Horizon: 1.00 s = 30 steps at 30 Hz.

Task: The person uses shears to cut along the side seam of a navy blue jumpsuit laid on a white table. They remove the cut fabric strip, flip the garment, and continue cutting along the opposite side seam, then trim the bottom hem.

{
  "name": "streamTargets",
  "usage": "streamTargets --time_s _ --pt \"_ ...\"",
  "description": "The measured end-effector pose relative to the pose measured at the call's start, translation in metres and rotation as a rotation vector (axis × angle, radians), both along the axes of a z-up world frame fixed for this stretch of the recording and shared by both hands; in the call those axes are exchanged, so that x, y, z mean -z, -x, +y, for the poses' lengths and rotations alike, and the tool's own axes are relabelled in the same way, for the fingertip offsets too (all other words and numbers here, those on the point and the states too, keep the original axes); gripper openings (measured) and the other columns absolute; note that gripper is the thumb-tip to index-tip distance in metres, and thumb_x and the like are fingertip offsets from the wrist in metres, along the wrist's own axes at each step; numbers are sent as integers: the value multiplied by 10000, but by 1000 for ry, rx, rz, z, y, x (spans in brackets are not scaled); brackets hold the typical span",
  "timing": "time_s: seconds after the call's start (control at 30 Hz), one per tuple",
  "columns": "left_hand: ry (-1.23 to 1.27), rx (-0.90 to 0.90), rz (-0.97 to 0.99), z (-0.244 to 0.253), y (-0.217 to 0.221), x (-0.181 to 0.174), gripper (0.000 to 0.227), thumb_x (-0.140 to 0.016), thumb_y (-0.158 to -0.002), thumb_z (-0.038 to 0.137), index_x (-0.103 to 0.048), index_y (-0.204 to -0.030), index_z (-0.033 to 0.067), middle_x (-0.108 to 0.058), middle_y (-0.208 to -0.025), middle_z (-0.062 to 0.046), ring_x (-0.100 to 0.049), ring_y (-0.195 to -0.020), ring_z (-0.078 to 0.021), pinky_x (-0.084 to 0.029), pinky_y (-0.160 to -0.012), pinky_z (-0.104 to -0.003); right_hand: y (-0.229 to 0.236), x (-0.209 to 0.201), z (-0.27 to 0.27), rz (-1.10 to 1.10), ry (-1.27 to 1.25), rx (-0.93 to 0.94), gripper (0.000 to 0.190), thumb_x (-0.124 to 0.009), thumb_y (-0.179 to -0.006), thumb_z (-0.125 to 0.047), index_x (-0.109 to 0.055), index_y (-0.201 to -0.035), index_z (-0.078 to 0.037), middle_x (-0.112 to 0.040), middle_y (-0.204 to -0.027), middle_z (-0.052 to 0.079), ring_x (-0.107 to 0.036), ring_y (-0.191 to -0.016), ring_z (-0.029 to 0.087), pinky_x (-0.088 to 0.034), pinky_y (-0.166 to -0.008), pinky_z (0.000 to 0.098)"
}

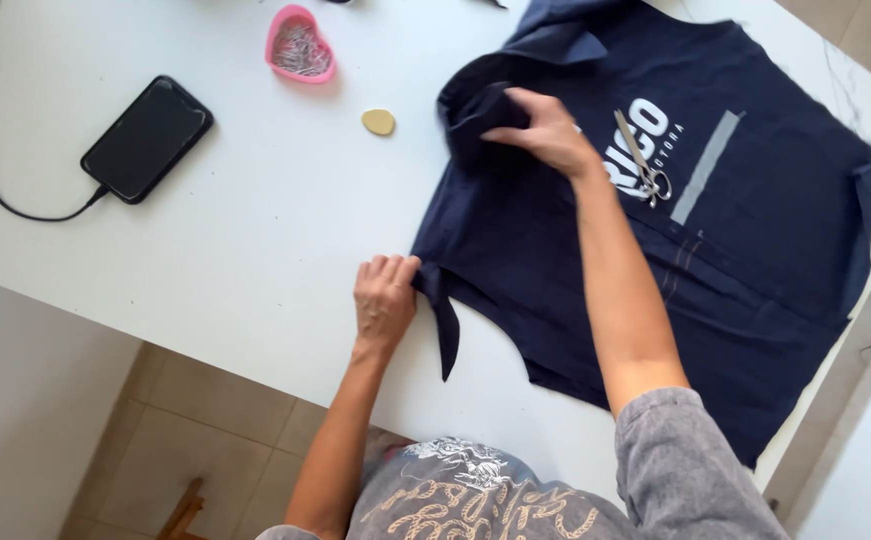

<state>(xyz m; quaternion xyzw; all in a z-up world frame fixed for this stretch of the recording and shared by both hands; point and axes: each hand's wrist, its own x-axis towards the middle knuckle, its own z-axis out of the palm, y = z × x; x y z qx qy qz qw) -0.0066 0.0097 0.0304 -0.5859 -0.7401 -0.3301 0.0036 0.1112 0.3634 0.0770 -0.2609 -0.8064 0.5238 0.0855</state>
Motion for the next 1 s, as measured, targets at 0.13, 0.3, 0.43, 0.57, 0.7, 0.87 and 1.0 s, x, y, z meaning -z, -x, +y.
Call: streamTargets --time_s 0.13,0.3,0.43,0.57,0.7,0.87,1.0 --pt "-42 -30 -36 1 -1 1 254 -561 -960 -122 -668 -1049 90 -615 -840 -42 -524 -757 -279 -409 -711 -400 -53 -1 7 -29 18 101 285 -880 -982 -176 -637 -1130 -162 -635 -1092 -53 -589 -1027 73 -473 -952 234" --pt "-59 17 -68 2 3 -2 207 -540 -992 -34 -665 -1116 76 -628 -886 -68 -547 -794 -313 -414 -732 -435 -58 -30 33 -538 -291 -109 901 -857 -850 -127 -461 -1660 -123 -480 -1403 225 -558 -1292 384 -481 -1112 485" --pt "-36 6 -58 2 1 -1 241 -546 -940 -69 -658 -1097 74 -648 -920 -67 -557 -804 -302 -412 -734 -423 47 -106 -8 -512 -328 -252 628 -859 -890 -513 -761 -1317 -62 -718 -1307 153 -643 -1251 293 -466 -1082 403" --pt "-31 -15 -61 1 -2 0 297 -536 -869 -132 -636 -1041 89 -600 -856 -51 -530 -763 -281 -405 -730 -402 82 -43 -21 -1248 -242 -459 909 -705 -832 -801 -683 -1299 -22 -662 -1320 193 -693 -1164 408 -551 -962 511" --pt "-40 -21 -138 -4 -4 3 351 -542 -791 -137 -625 -1062 69 -592 -848 -65 -527 -767 -298 -427 -757 -416 73 -68 -2 -1096 -133 -363 875 -679 -890 -762 -683 -1187 62 -724 -1165 147 -672 -990 317 -497 -840 428" --pt "-53 -29 -208 -3 -5 3 197 -579 -952 -98 -604 -1067 60 -593 -861 -77 -517 -775 -303 -435 -757 -419 66 -41 10 -891 -13 -116 923 -775 -800 -727 -402 -1296 -43 -390 -1282 84 -371 -1157 244 -303 -967 366" --pt "-36 -85 -275 -3 -4 0 245 -596 -879 -74 -615 -1085 58 -623 -910 -96 -544 -818 -328 -436 -801 -439 73 -1 10 -571 -64 -192 522 -897 -964 -484 -588 -754 -118 -480 -692 -61 -401 -635 86 -348 -599 319"
